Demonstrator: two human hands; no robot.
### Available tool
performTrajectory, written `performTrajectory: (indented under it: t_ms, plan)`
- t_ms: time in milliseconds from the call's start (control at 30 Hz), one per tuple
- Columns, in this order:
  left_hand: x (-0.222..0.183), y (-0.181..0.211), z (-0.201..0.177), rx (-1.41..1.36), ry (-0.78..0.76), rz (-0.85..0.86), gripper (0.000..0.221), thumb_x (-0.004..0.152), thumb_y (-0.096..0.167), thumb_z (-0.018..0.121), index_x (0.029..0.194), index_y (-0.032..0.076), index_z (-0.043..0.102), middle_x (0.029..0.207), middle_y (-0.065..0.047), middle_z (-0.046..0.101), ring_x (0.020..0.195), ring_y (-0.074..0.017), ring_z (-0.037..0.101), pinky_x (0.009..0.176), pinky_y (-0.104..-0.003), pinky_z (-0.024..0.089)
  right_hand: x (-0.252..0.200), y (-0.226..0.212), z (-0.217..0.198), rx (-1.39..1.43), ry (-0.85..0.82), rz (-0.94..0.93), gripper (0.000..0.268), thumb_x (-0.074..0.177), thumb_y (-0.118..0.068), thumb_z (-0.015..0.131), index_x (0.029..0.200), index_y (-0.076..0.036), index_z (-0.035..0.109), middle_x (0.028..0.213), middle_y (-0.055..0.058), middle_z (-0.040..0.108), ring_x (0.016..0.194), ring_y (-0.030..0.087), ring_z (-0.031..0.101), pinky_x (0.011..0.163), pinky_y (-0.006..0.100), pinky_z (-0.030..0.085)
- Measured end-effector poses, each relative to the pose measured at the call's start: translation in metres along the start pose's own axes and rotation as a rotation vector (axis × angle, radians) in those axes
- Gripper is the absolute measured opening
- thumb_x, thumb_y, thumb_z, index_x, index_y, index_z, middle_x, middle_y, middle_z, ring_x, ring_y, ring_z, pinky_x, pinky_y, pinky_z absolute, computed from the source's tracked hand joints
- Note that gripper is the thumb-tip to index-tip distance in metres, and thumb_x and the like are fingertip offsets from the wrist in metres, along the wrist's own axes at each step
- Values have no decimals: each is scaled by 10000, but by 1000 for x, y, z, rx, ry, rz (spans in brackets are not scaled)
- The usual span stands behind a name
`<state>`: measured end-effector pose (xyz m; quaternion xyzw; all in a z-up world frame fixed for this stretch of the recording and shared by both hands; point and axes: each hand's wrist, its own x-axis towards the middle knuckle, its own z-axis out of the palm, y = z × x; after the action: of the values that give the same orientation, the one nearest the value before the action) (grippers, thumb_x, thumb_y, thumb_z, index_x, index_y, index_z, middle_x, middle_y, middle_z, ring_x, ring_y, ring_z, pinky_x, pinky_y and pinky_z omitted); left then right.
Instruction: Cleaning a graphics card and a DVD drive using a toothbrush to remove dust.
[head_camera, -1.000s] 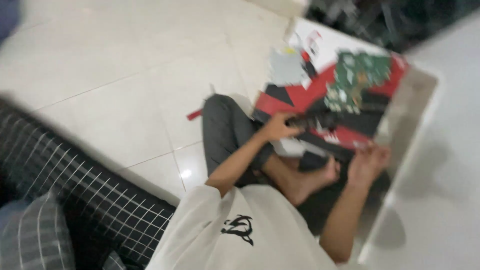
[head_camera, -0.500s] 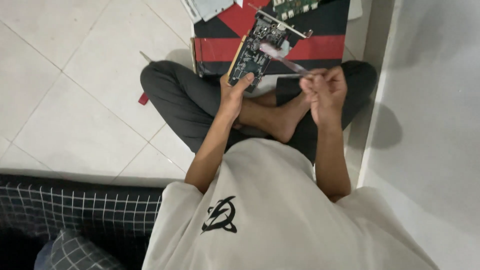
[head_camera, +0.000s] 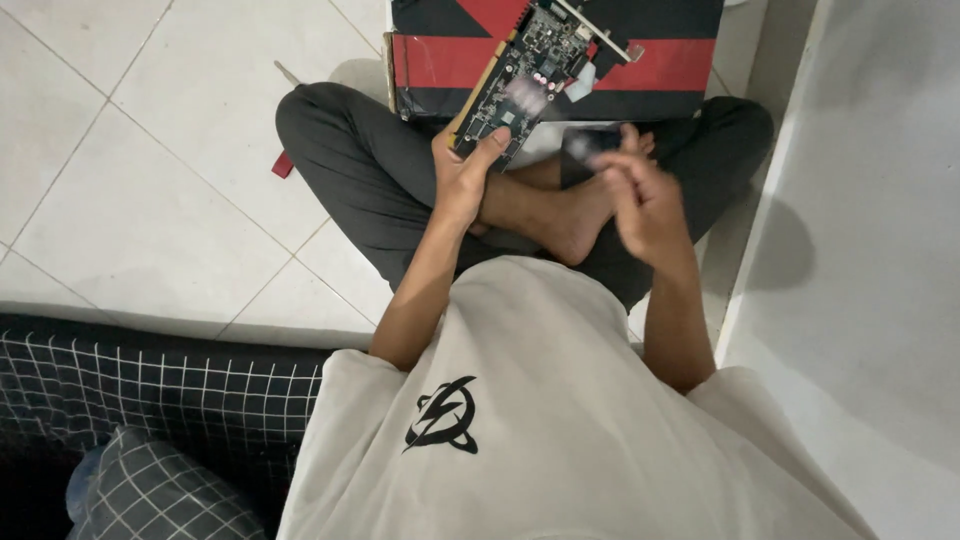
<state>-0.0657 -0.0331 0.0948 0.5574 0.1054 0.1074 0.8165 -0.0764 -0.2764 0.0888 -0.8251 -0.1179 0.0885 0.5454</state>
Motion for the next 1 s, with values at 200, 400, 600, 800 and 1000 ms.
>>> performTrajectory:
  t_ms: [200, 400, 600, 800, 1000]
  plan:
    - [-9, -6, -2, 3, -13, -6, 116, 855, 109, 800, 856, 36, 710, 758, 41, 627, 715, -38, 539, 638, -212, 478, -9, -20, 0, -21, 45, -17, 220, 1088, -44, 521, 1202, 18, 700, 701, 173, 629, 590, 172, 524, 555, 331, 415]
    - [-14, 0, -1, 17, -29, 3, 131, 845, 65, 782, 771, 66, 675, 665, 31, 594, 656, -31, 500, 570, -197, 408, -7, -15, 0, -55, 95, -106, 211, 1102, -38, 548, 1202, 38, 718, 736, 186, 669, 548, 205, 545, 510, 326, 407]
    - [-13, 3, -10, 17, -92, 6, 122, 826, 104, 789, 791, 64, 680, 685, 16, 608, 673, -35, 501, 571, -191, 385, -15, -24, 2, -25, 16, -95, 201, 1070, -35, 571, 1175, 24, 732, 673, 177, 654, 541, 166, 548, 483, 306, 403]
    - [-13, 18, -8, 20, -141, 42, 119, 842, 133, 784, 858, 41, 712, 739, 16, 616, 723, -50, 517, 621, -202, 426, -22, -29, 6, -24, 27, -89, 201, 1042, -20, 616, 1197, 19, 737, 713, 177, 681, 552, 187, 584, 490, 300, 414]
    - [-14, 25, -7, 18, -147, 31, 151, 824, 104, 795, 757, 69, 665, 654, 16, 570, 618, -46, 482, 559, -193, 373, -23, -37, 8, -91, 140, -142, 222, 1090, -73, 552, 1203, 27, 714, 825, 218, 719, 661, 283, 682, 573, 374, 505]
